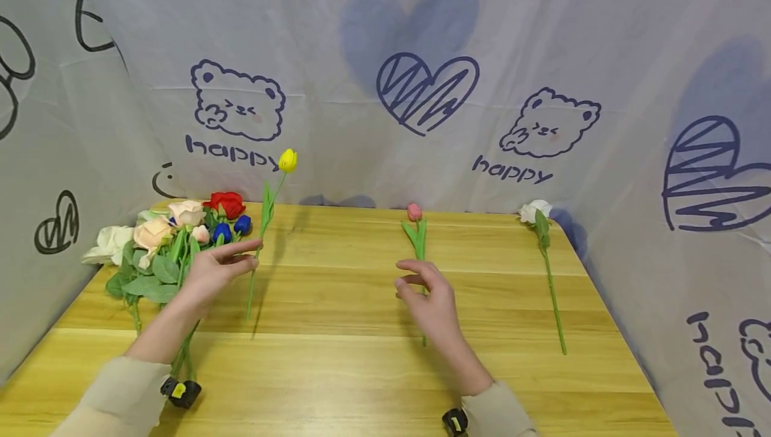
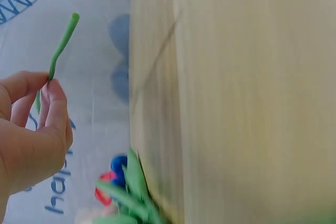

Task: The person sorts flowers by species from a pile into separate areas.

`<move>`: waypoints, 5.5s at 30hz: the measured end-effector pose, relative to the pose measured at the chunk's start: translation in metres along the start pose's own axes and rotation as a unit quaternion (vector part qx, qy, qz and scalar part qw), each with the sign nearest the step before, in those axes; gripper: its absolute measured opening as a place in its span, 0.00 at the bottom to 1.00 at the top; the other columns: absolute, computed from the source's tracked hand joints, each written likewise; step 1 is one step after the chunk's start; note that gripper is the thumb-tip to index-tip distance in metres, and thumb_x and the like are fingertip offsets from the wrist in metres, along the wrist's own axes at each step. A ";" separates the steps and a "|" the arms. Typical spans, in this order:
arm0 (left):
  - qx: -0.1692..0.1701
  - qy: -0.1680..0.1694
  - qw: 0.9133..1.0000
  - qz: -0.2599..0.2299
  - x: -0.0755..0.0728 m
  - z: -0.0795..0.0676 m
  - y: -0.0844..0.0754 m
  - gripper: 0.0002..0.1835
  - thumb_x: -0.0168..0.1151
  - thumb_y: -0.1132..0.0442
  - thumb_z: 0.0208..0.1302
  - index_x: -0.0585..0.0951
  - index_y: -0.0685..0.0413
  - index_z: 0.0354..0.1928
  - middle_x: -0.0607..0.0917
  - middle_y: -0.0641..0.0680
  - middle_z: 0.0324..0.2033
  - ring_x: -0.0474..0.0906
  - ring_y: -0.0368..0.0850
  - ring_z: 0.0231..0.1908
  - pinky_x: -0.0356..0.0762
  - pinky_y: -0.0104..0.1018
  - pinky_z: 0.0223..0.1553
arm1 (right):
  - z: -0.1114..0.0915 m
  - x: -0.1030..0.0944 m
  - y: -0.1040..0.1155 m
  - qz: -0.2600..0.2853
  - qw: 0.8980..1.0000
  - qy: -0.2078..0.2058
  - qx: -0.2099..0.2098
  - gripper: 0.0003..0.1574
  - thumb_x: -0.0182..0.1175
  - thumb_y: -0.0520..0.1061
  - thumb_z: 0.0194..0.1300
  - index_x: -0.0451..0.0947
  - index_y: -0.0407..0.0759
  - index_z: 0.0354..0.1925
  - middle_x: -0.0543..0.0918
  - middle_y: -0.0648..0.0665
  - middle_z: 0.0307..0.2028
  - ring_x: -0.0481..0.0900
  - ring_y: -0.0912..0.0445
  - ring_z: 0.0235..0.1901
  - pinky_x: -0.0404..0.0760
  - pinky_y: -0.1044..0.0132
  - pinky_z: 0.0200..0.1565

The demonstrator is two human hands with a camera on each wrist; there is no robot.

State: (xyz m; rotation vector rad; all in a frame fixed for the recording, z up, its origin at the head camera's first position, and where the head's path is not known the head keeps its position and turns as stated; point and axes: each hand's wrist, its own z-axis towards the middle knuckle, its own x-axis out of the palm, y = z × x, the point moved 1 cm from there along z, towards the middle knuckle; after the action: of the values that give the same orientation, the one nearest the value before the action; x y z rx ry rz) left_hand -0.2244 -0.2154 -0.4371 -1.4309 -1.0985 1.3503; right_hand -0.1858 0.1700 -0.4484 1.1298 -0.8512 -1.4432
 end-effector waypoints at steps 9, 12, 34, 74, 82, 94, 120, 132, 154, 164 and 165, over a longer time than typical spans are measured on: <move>-0.005 -0.041 0.994 -0.100 0.051 0.010 -0.011 0.24 0.66 0.70 0.70 0.80 0.58 0.67 0.80 0.58 0.67 0.81 0.31 0.48 0.79 0.24 0.51 | 0.003 0.040 0.003 0.073 0.997 0.025 0.016 0.18 0.63 0.30 0.71 0.81 0.33 0.58 0.77 0.36 0.60 0.83 0.46 0.49 0.89 0.55 0.45; 0.005 -0.045 0.990 -0.136 0.069 0.013 -0.014 0.24 0.67 0.72 0.69 0.81 0.60 0.66 0.81 0.57 0.66 0.82 0.34 0.49 0.81 0.25 0.51 | 0.005 0.051 0.003 0.088 0.995 0.038 0.021 0.17 0.63 0.30 0.71 0.81 0.31 0.57 0.78 0.35 0.60 0.83 0.45 0.48 0.89 0.53 0.45; 0.011 -0.037 0.982 -0.187 0.138 0.010 -0.023 0.20 0.69 0.74 0.66 0.85 0.60 0.60 0.85 0.57 0.59 0.80 0.47 0.54 0.80 0.28 0.51 | 0.004 0.077 0.006 0.023 0.990 0.106 0.085 0.17 0.65 0.34 0.71 0.84 0.36 0.56 0.86 0.36 0.54 0.88 0.44 0.44 0.89 0.57 0.40; 0.153 -0.047 0.987 -0.034 0.065 -0.004 -0.016 0.17 0.67 0.75 0.66 0.87 0.61 0.56 0.83 0.60 0.60 0.84 0.52 0.51 0.84 0.28 0.47 | 0.001 0.008 0.001 -0.070 0.992 0.042 0.099 0.17 0.66 0.30 0.68 0.86 0.39 0.54 0.88 0.39 0.51 0.88 0.49 0.40 0.89 0.54 0.39; 0.151 -0.059 0.984 0.067 0.014 -0.018 -0.001 0.16 0.68 0.72 0.68 0.87 0.61 0.57 0.83 0.60 0.60 0.84 0.38 0.47 0.81 0.23 0.48 | -0.004 -0.019 -0.013 -0.119 0.983 0.061 0.128 0.18 0.67 0.33 0.69 0.85 0.39 0.56 0.87 0.38 0.52 0.87 0.49 0.34 0.88 0.58 0.34; 0.140 -0.023 0.967 0.214 -0.049 -0.041 0.027 0.15 0.69 0.68 0.68 0.88 0.56 0.56 0.86 0.58 0.55 0.82 0.32 0.44 0.81 0.28 0.42 | -0.003 -0.039 -0.023 -0.153 0.968 0.082 0.184 0.17 0.65 0.29 0.67 0.85 0.34 0.53 0.88 0.38 0.48 0.87 0.51 0.38 0.89 0.60 0.38; 0.096 0.109 0.938 0.315 -0.081 -0.039 0.044 0.19 0.81 0.63 0.55 0.89 0.61 0.49 0.82 0.51 0.38 0.79 0.42 0.37 0.81 0.31 0.35 | -0.002 -0.046 -0.029 -0.190 0.954 0.130 0.193 0.18 0.62 0.29 0.65 0.85 0.35 0.52 0.86 0.39 0.44 0.84 0.53 0.32 0.88 0.61 0.31; 0.096 0.121 0.939 0.306 -0.082 -0.036 0.046 0.18 0.78 0.69 0.55 0.89 0.62 0.50 0.81 0.53 0.40 0.80 0.42 0.38 0.83 0.30 0.38 | 0.001 -0.040 -0.026 -0.208 0.951 0.147 0.178 0.19 0.62 0.28 0.64 0.86 0.36 0.52 0.83 0.38 0.46 0.82 0.54 0.29 0.86 0.64 0.28; 0.044 0.121 0.952 0.279 -0.082 -0.041 0.048 0.20 0.74 0.68 0.57 0.89 0.58 0.54 0.86 0.49 0.34 0.79 0.40 0.34 0.76 0.33 0.30 | -0.001 -0.040 -0.032 -0.232 0.949 0.158 0.139 0.17 0.63 0.29 0.66 0.86 0.37 0.52 0.82 0.39 0.51 0.80 0.56 0.27 0.83 0.66 0.27; 0.059 0.123 0.950 0.281 -0.078 -0.043 0.048 0.19 0.73 0.68 0.61 0.88 0.60 0.55 0.87 0.50 0.39 0.81 0.38 0.37 0.80 0.32 0.36 | -0.003 -0.041 -0.035 -0.236 0.950 0.160 0.128 0.17 0.64 0.30 0.66 0.86 0.36 0.52 0.82 0.39 0.50 0.80 0.57 0.28 0.83 0.66 0.27; 0.060 0.122 0.950 0.279 -0.078 -0.044 0.048 0.19 0.73 0.68 0.61 0.88 0.60 0.55 0.87 0.50 0.39 0.81 0.38 0.38 0.80 0.32 0.37 | -0.004 -0.042 -0.035 -0.234 0.950 0.162 0.125 0.17 0.65 0.30 0.66 0.86 0.36 0.53 0.82 0.38 0.50 0.80 0.57 0.28 0.83 0.65 0.27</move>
State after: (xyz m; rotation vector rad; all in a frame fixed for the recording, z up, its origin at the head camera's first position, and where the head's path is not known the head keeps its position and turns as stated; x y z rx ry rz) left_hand -0.1810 -0.3030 -0.4625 -1.8386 -0.4496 1.5342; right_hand -0.1929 0.2180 -0.4739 1.7980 -0.5612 -1.4875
